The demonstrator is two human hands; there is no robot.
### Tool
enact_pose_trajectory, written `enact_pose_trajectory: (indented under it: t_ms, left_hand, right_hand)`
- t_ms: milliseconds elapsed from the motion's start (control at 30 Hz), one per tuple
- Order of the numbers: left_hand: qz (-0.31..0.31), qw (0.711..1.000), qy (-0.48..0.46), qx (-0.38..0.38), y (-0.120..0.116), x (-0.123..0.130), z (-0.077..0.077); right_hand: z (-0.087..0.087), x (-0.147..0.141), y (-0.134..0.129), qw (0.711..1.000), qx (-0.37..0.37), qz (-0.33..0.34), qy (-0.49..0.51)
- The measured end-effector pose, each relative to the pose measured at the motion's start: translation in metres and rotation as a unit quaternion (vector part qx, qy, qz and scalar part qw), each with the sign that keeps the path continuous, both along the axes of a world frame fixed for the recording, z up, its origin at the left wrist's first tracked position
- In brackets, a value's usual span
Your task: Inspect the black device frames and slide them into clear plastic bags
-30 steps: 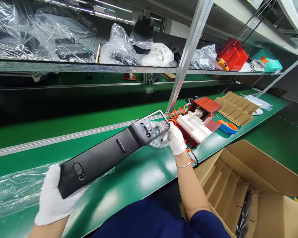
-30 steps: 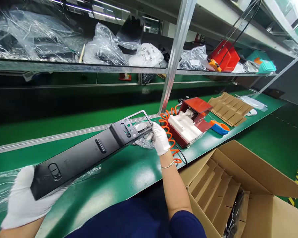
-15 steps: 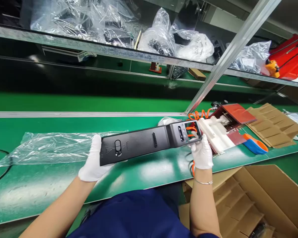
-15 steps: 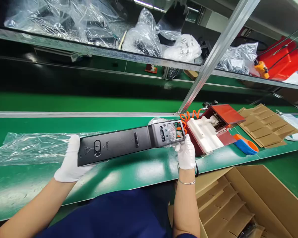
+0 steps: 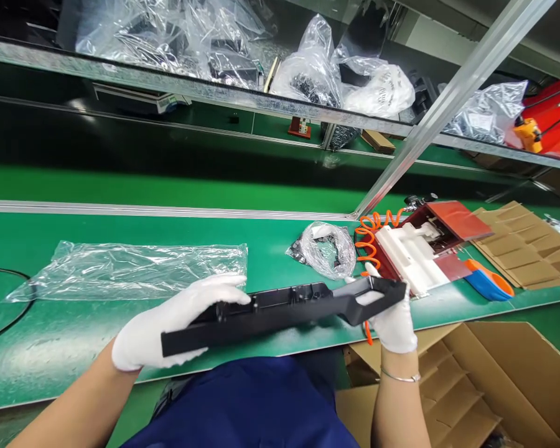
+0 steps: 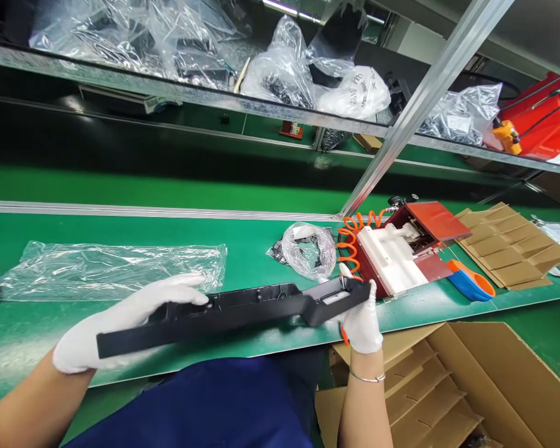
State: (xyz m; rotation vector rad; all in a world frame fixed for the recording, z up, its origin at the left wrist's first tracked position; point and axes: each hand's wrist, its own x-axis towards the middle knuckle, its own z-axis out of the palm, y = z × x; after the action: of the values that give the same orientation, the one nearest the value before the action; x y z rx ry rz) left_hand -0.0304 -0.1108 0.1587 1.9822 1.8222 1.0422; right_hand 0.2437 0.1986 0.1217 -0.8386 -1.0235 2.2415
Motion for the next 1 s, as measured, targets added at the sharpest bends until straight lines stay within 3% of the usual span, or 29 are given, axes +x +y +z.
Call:
enact_pose_trajectory:
  t_ms: [133, 233, 300, 367, 433, 467, 567, 700, 833, 1000]
  left_hand:
    - [-0.072, 0.98, 0.173, 0.069, 0.006, 0.01, 0.026]
    - [-0.055, 0.954, 0.28, 0.088, 0.012, 0.015, 0.023]
    - [0.01, 0.948, 0.305, 0.09, 0.018, 0.014, 0.011]
    - [0.148, 0.946, 0.276, 0.088, 0.029, 0.009, -0.005]
    - [0.303, 0.925, 0.227, 0.031, 0.045, 0.003, -0.021]
    - [0.342, 0.914, 0.216, -0.027, 0.054, 0.0, -0.029]
    - [0.369, 0.877, 0.213, -0.221, 0.076, -0.005, -0.047]
    - [0.362, 0.829, 0.188, -0.383, 0.088, -0.01, -0.064]
    - [0.344, 0.821, 0.174, -0.421, 0.081, -0.015, -0.069]
    - [0.4, 0.812, 0.178, -0.387, 0.064, -0.007, -0.055]
  right_hand:
    - [-0.002, 0.033, -0.006, 0.996, -0.017, 0.08, -0.046]
    - [-0.005, 0.055, -0.013, 0.993, 0.015, 0.078, -0.087]
    - [-0.006, 0.066, -0.019, 0.994, 0.039, 0.049, -0.094]
    - [-0.005, 0.074, -0.025, 0.996, 0.053, -0.007, -0.076]
    - [-0.001, 0.081, -0.032, 0.993, 0.072, -0.081, -0.045]
    - [0.002, 0.084, -0.035, 0.989, 0.085, -0.118, -0.031]
    - [0.007, 0.087, -0.042, 0.975, 0.124, -0.185, -0.009]
    - [0.003, 0.078, -0.046, 0.968, 0.146, -0.202, 0.005]
    - [-0.009, 0.062, -0.049, 0.971, 0.15, -0.186, 0.009]
    - [-0.02, 0.046, -0.051, 0.981, 0.143, -0.132, 0.015]
